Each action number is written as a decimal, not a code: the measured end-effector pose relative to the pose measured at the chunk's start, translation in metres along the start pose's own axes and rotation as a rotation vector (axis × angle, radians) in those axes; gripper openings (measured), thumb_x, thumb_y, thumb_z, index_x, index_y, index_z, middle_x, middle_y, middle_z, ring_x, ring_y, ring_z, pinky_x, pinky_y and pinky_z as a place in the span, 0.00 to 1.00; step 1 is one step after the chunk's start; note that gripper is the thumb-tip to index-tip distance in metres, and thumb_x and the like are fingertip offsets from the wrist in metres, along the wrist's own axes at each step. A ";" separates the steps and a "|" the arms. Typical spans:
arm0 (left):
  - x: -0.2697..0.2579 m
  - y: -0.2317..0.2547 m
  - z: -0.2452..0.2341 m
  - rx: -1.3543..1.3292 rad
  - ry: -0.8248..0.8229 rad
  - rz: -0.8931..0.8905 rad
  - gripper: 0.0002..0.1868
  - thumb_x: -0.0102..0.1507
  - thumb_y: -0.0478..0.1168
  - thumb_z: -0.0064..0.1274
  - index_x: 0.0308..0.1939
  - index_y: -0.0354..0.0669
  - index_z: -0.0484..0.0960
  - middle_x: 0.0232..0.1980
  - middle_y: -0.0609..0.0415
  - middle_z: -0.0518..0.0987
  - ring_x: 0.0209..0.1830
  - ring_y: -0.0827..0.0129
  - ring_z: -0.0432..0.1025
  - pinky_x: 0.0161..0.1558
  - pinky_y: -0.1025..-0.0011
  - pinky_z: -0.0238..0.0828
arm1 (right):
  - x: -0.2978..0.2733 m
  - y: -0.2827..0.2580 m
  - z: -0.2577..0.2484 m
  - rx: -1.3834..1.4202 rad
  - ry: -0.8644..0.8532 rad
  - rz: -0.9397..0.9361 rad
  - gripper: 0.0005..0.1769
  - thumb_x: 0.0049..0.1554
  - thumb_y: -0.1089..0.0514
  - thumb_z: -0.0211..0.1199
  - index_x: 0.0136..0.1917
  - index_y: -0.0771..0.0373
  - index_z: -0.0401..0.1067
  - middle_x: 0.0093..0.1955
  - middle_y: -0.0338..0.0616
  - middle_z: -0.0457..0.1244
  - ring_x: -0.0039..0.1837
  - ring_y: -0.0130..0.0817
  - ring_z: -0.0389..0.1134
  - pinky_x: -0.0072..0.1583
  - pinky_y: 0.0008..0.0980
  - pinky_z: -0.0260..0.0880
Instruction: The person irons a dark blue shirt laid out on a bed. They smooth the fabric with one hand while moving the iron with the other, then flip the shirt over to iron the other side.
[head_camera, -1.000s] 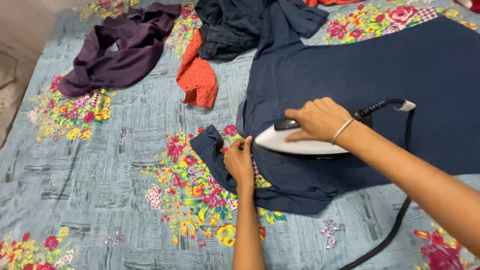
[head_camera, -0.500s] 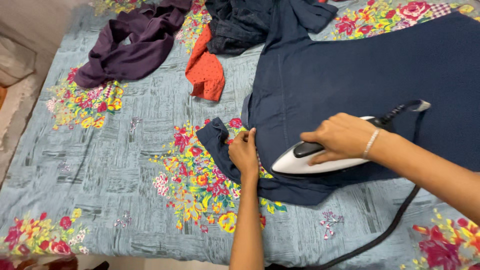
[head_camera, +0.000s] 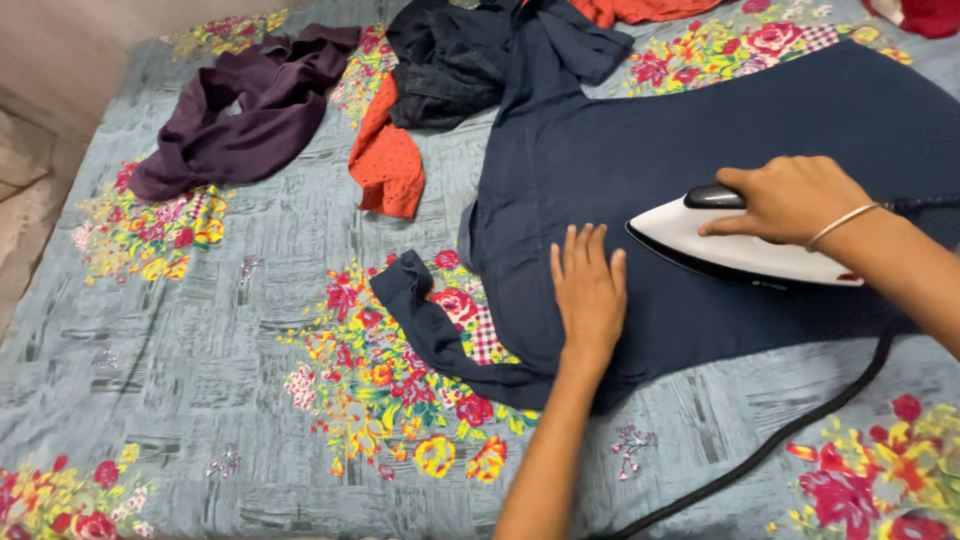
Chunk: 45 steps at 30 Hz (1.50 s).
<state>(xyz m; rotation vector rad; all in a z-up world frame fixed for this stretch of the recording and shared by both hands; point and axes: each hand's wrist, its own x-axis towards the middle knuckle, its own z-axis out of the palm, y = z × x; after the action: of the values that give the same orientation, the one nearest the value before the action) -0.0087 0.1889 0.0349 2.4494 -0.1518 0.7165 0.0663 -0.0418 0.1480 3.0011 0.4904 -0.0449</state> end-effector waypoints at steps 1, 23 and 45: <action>-0.009 0.001 0.008 0.009 -0.044 -0.021 0.25 0.71 0.47 0.45 0.69 0.37 0.70 0.73 0.43 0.69 0.79 0.51 0.55 0.77 0.49 0.42 | 0.001 0.004 0.003 0.013 0.004 0.027 0.39 0.48 0.20 0.59 0.59 0.47 0.76 0.35 0.54 0.71 0.43 0.56 0.75 0.48 0.50 0.77; -0.030 -0.016 0.027 0.209 -0.172 -0.040 0.32 0.70 0.49 0.43 0.75 0.38 0.63 0.79 0.48 0.61 0.82 0.55 0.48 0.77 0.46 0.35 | -0.076 0.034 0.004 0.053 -0.246 -0.197 0.38 0.44 0.24 0.61 0.62 0.43 0.74 0.37 0.50 0.71 0.45 0.51 0.75 0.49 0.46 0.77; -0.016 0.053 0.072 0.048 -0.283 0.046 0.36 0.69 0.53 0.45 0.77 0.39 0.62 0.81 0.44 0.57 0.84 0.49 0.43 0.78 0.46 0.32 | -0.052 0.098 0.024 0.001 -0.202 0.128 0.42 0.43 0.19 0.60 0.63 0.40 0.73 0.39 0.50 0.73 0.47 0.53 0.76 0.51 0.47 0.79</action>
<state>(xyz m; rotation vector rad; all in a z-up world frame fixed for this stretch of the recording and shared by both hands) -0.0029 0.1039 0.0031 2.5911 -0.3033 0.3932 0.0480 -0.1534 0.1353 2.9769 0.2772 -0.3344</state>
